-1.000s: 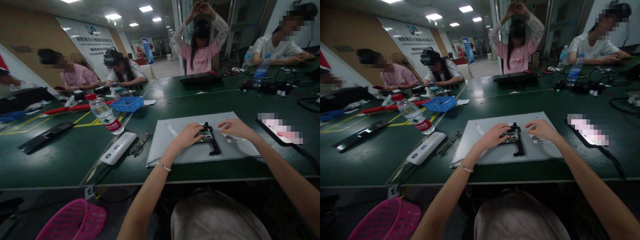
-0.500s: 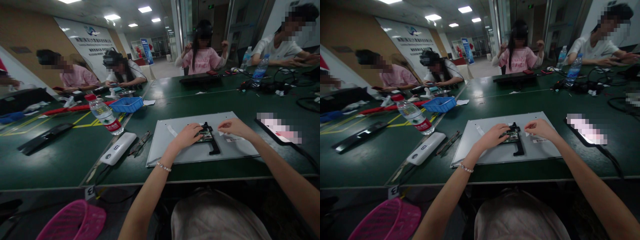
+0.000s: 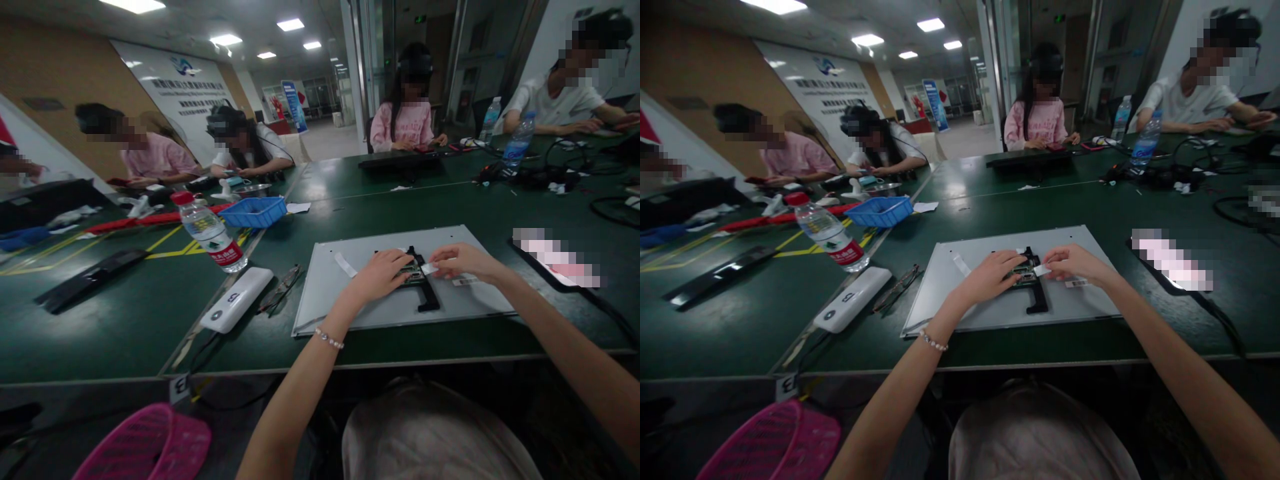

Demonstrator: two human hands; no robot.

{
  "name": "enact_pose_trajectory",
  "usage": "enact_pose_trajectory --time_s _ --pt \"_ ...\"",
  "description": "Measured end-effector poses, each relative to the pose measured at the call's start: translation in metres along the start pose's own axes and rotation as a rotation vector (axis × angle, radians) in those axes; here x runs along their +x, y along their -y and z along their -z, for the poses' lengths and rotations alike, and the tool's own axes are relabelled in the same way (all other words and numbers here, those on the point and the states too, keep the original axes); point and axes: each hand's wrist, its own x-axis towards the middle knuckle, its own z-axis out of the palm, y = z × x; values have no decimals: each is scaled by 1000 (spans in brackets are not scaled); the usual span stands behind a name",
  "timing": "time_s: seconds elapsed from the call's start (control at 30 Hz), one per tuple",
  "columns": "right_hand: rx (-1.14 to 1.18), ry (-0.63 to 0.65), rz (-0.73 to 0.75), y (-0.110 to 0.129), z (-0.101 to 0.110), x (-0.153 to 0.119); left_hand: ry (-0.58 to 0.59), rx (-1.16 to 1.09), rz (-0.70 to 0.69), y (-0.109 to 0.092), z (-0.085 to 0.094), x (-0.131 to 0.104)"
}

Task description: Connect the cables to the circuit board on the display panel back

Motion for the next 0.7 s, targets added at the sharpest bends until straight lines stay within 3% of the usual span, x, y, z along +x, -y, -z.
enact_pose_trajectory --time_s 0.27,0.53,0.7 --pt "-202 24 73 -8 3 8 -21 -16 -79 -10 2 2" --pt "-346 1 60 -7 -3 8 17 54 -164 -16 -14 7" --pt "-456 -49 168 -10 -5 9 9 52 -169 -15 -17 7"
